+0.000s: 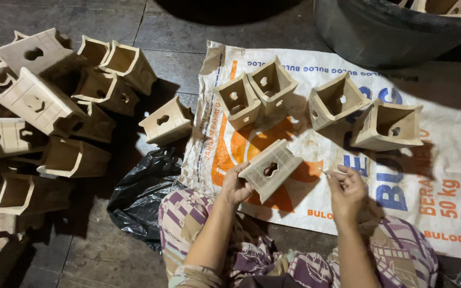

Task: The person cleans and smooths the surfaces of wooden birdhouses by hand using a small tool, scraping along the joints and edges of several identical pieces.

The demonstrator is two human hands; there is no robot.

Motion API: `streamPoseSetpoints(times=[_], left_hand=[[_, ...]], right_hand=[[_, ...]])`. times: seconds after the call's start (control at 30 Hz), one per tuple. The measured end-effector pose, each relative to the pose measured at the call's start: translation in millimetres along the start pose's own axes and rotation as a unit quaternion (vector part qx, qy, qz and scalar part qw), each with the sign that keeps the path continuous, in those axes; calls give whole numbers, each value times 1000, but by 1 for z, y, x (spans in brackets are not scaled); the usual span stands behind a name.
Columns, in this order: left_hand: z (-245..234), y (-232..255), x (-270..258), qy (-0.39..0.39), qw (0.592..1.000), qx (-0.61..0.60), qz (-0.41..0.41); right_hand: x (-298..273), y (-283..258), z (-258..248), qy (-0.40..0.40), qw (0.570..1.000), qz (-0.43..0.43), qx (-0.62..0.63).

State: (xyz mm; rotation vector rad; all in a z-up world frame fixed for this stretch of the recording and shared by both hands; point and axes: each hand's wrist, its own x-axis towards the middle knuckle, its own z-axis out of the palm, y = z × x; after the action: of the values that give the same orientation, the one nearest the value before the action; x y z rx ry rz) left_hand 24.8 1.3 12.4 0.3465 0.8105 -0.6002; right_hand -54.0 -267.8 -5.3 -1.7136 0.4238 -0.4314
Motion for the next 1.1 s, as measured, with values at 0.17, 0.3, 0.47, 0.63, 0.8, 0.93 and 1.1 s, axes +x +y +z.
streamPoseSetpoints(times=[0.17, 0.3, 0.47, 0.63, 0.8, 0.93, 1.1], left_hand=[[-24, -7, 21, -10, 1000, 28, 12], [-5, -10, 5, -9, 994, 102, 28], [-6, -13, 1, 9, 995, 97, 30], [-1, -16, -4, 6, 993, 111, 43], [12, -36, -24, -39, 986, 134, 94], [-6, -40, 1, -77, 973, 158, 152], [-50, -51, 56, -63, 962, 176, 197]], right_hand=[[-19, -29, 32, -22, 998, -39, -37], [-28, -56, 63, -44, 989, -98, -102], [-21, -30, 75, -37, 979, -157, -127], [-17, -2, 79, -29, 966, -204, -158], [-11, 8, 74, -74, 947, -243, -196], [-7, 12, 68, -110, 939, -244, -217], [-18, 5, 51, -156, 931, -207, -257]])
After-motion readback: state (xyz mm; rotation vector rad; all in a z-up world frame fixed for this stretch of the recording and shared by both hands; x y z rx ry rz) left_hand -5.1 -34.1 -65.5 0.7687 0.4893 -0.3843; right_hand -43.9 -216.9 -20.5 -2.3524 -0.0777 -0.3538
